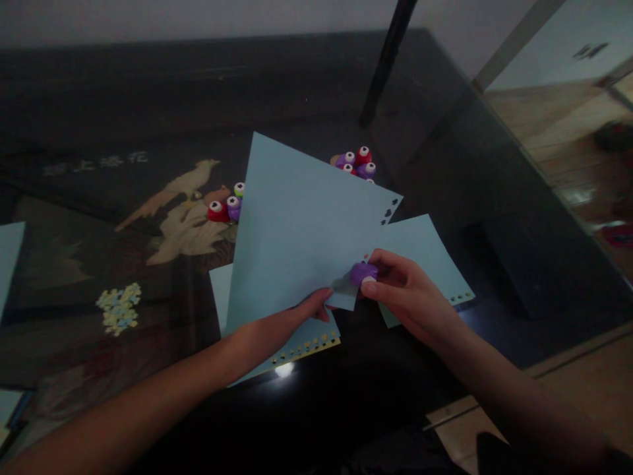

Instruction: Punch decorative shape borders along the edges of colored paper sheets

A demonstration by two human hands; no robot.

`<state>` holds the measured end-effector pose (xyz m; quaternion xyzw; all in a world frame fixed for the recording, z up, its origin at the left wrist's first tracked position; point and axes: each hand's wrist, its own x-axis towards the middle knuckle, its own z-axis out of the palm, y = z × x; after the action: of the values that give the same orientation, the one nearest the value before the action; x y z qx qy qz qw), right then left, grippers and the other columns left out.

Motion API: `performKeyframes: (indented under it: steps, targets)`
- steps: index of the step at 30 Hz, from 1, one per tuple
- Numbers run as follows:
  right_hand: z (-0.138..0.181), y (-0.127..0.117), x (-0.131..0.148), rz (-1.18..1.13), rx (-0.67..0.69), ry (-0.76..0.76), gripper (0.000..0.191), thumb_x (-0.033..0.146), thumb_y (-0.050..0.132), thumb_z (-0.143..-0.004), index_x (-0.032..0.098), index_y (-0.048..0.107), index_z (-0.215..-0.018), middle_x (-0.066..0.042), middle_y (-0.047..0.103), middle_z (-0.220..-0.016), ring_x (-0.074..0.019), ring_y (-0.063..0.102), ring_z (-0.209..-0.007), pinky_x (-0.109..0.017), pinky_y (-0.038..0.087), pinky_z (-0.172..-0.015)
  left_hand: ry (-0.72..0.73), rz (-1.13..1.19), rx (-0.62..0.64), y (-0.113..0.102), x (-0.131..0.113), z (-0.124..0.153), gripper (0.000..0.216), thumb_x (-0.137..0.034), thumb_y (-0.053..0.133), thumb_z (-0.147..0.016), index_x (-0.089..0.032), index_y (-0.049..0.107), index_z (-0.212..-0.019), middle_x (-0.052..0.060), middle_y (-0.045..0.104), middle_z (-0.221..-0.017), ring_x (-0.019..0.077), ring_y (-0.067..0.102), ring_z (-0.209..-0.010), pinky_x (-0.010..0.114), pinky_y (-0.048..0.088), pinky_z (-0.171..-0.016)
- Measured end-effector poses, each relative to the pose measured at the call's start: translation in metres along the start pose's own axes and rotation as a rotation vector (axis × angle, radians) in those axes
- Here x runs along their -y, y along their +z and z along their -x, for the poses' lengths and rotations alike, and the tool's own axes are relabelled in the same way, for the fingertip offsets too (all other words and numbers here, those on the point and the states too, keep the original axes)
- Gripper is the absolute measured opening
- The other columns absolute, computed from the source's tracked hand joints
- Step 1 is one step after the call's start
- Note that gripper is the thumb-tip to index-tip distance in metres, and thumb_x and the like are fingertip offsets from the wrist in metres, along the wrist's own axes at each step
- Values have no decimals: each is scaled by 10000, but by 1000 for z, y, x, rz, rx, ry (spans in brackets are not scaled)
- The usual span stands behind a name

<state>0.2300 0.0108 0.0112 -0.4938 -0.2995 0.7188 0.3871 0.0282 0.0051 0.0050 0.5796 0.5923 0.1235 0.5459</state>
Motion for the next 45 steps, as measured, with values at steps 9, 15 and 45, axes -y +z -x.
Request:
performKeyframes:
  steps: [9, 15, 45]
  targets:
    - [1, 0, 2, 59, 11, -27, 287, 265, 852, -591, 206, 614, -741, 39, 616, -735, -102, 547, -685, -242, 452, -663, 63, -10, -24, 0, 5, 3, 413, -515, 501, -858, -269, 657, -566, -43, 704, -682, 188, 657, -734, 352, 438, -998]
    - [2, 0, 2, 100, 16, -51, 283, 278, 837, -615, 213, 588, -729, 39, 591, -725, -106, 525, -672, -246, 439, -642, 100, 5, -21, 1, 9, 3, 399, -504, 505, -876, -278, 670, -592, -47, 733, -736, 186, 660, -742, 356, 451, -998]
    - [1, -3, 0, 131, 54, -109, 239, 294, 818, -648, 218, 613, -744, 28, 602, -743, -116, 541, -681, -260, 460, -661, 15, -38, 14, -1, 3, 3, 407, -530, 483, -839, -285, 658, -566, -34, 737, -793, 230, 663, -842, 399, 413, -1061]
